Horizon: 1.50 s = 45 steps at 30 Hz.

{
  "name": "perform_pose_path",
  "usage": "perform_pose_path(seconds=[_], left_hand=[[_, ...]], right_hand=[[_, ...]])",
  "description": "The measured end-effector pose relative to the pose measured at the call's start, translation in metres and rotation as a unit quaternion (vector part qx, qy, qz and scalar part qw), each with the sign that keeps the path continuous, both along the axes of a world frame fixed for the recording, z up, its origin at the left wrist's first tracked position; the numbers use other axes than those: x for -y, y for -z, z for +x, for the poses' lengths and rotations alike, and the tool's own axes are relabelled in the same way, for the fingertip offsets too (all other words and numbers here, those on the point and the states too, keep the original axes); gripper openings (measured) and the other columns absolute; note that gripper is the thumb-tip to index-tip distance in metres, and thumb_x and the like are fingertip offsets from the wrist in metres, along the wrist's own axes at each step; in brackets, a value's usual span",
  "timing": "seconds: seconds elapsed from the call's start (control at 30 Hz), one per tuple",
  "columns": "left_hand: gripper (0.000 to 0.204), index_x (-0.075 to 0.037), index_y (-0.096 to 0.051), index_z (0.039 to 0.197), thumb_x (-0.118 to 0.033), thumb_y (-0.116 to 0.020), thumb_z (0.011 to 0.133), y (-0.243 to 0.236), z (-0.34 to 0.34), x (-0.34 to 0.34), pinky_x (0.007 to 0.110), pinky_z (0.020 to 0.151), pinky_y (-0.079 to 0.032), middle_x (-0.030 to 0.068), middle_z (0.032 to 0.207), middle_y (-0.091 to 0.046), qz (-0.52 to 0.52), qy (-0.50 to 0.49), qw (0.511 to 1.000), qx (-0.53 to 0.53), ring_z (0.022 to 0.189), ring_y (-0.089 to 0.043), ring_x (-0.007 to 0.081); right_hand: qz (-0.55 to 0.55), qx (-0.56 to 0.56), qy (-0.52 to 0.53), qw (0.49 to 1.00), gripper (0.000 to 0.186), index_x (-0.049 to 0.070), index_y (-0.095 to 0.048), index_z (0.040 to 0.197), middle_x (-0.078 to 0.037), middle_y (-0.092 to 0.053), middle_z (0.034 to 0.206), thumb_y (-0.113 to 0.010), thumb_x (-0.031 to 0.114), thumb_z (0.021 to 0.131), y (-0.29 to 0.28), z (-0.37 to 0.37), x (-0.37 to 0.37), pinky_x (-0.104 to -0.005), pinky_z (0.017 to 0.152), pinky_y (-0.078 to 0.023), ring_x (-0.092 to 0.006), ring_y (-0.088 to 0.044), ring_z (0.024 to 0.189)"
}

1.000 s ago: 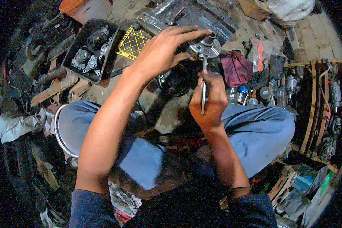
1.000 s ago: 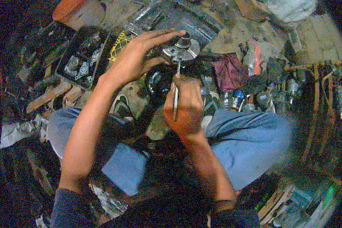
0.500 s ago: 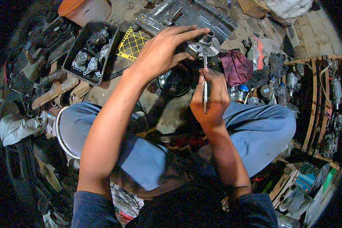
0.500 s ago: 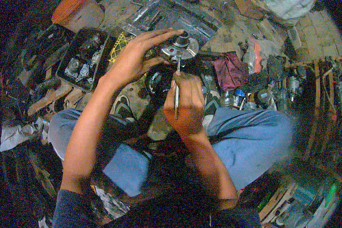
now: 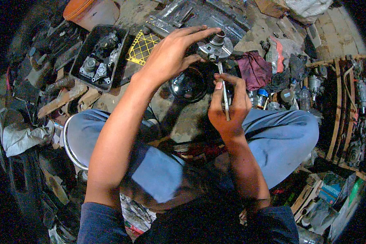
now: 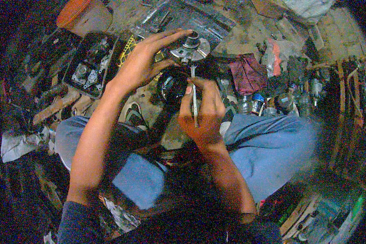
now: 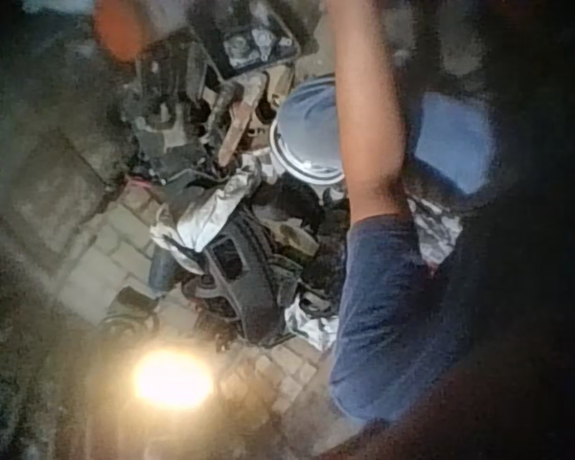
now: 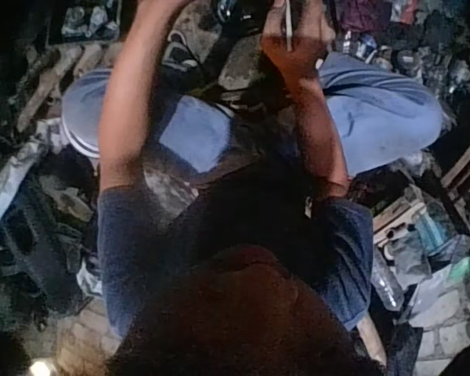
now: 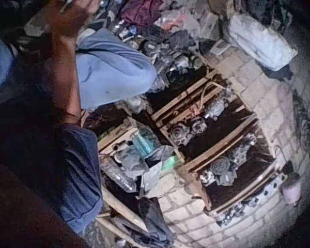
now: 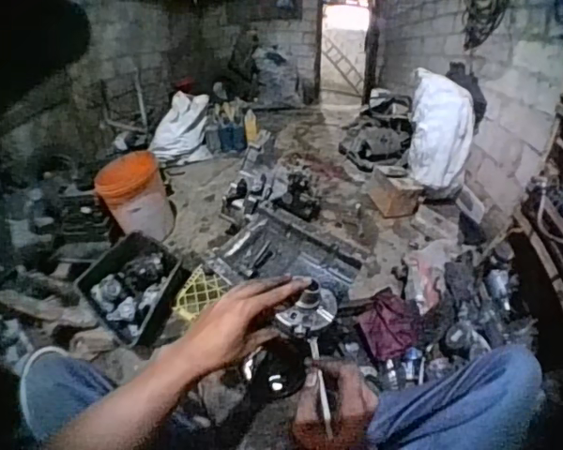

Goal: The person scrapes and cleans a circular metal clutch or transmission component using a thin metal tool and a cloth while sitting on the floor.

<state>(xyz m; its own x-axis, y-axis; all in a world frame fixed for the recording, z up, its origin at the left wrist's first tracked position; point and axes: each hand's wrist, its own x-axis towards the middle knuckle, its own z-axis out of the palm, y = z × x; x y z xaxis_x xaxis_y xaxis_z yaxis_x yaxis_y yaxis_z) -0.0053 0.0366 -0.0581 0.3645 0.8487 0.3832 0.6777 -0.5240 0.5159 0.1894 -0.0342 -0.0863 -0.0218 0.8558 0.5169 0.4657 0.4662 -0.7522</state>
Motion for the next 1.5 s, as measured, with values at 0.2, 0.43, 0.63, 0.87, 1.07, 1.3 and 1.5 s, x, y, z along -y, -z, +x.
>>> perform_pose_path(seconds=[0.2,0.43,0.63,0.87,1.07,1.3,1.5], left_hand=[[0.074,-0.025,-0.051,0.148,-0.028,-0.080,0.079,-0.013,-0.002,0.001,0.047,0.110,-0.045,0.0120,0.145,-0.057,-0.009,-0.004,0.999,-0.048,0.131,-0.053,0.0386],[0.073,-0.027,-0.054,0.146,-0.029,-0.081,0.078,-0.018,-0.001,0.003,0.048,0.110,-0.044,0.0099,0.143,-0.059,-0.017,-0.028,0.997,-0.068,0.131,-0.053,0.0383],[0.072,-0.026,-0.056,0.144,-0.028,-0.082,0.077,-0.015,0.001,0.002,0.047,0.109,-0.045,0.0090,0.140,-0.061,-0.003,-0.028,0.999,-0.047,0.128,-0.055,0.0373],[0.073,-0.024,-0.058,0.143,-0.025,-0.083,0.075,-0.009,0.001,-0.002,0.046,0.107,-0.046,0.0102,0.136,-0.064,0.017,-0.021,0.999,-0.039,0.124,-0.059,0.0367],[0.072,-0.021,-0.059,0.141,-0.021,-0.084,0.073,-0.014,0.001,-0.005,0.045,0.107,-0.047,0.0108,0.136,-0.064,0.000,-0.008,1.000,-0.023,0.124,-0.059,0.0370],[0.073,-0.018,-0.059,0.141,-0.016,-0.084,0.073,-0.019,0.003,-0.007,0.045,0.107,-0.047,0.0124,0.137,-0.063,-0.036,0.000,0.999,-0.006,0.126,-0.058,0.0363],[0.073,-0.018,-0.059,0.141,-0.015,-0.084,0.072,-0.021,0.005,-0.006,0.045,0.108,-0.046,0.0127,0.138,-0.063,-0.041,-0.002,0.999,-0.003,0.127,-0.058,0.0355]], right_hand=[[0.079,0.061,0.009,0.995,0.021,-0.003,-0.065,0.111,-0.017,-0.073,0.101,-0.061,0.000,0.091,-0.001,-0.002,-0.009,-0.0361,0.080,-0.058,-0.0289,-0.074,0.090],[-0.002,0.016,0.040,0.999,0.020,-0.002,-0.067,0.108,-0.018,-0.074,0.102,-0.067,0.000,0.089,-0.004,-0.008,-0.007,-0.0370,0.082,-0.057,-0.0286,-0.074,0.092],[0.065,0.046,0.025,0.997,0.018,-0.002,-0.068,0.104,-0.019,-0.074,0.101,-0.067,-0.003,0.086,0.001,-0.008,-0.016,-0.0368,0.082,-0.058,-0.0309,-0.074,0.091],[0.041,0.063,0.030,0.997,0.019,-0.002,-0.069,0.106,-0.019,-0.073,0.099,-0.064,-0.008,0.088,0.003,-0.011,-0.017,-0.0365,0.081,-0.058,-0.0301,-0.074,0.091],[0.030,0.053,0.026,0.998,0.018,-0.002,-0.068,0.107,-0.019,-0.074,0.098,-0.064,-0.006,0.090,0.005,-0.009,-0.018,-0.0359,0.078,-0.059,-0.0290,-0.075,0.088],[0.025,0.046,0.030,0.998,0.019,-0.002,-0.067,0.108,-0.018,-0.074,0.094,-0.060,-0.005,0.090,0.009,-0.010,-0.020,-0.0362,0.078,-0.059,-0.0288,-0.075,0.085],[0.008,0.070,0.027,0.997,0.013,-0.003,-0.065,0.103,-0.019,-0.073,0.093,-0.060,-0.004,0.091,0.004,-0.007,-0.019,-0.0372,0.077,-0.058,-0.0298,-0.075,0.085]])
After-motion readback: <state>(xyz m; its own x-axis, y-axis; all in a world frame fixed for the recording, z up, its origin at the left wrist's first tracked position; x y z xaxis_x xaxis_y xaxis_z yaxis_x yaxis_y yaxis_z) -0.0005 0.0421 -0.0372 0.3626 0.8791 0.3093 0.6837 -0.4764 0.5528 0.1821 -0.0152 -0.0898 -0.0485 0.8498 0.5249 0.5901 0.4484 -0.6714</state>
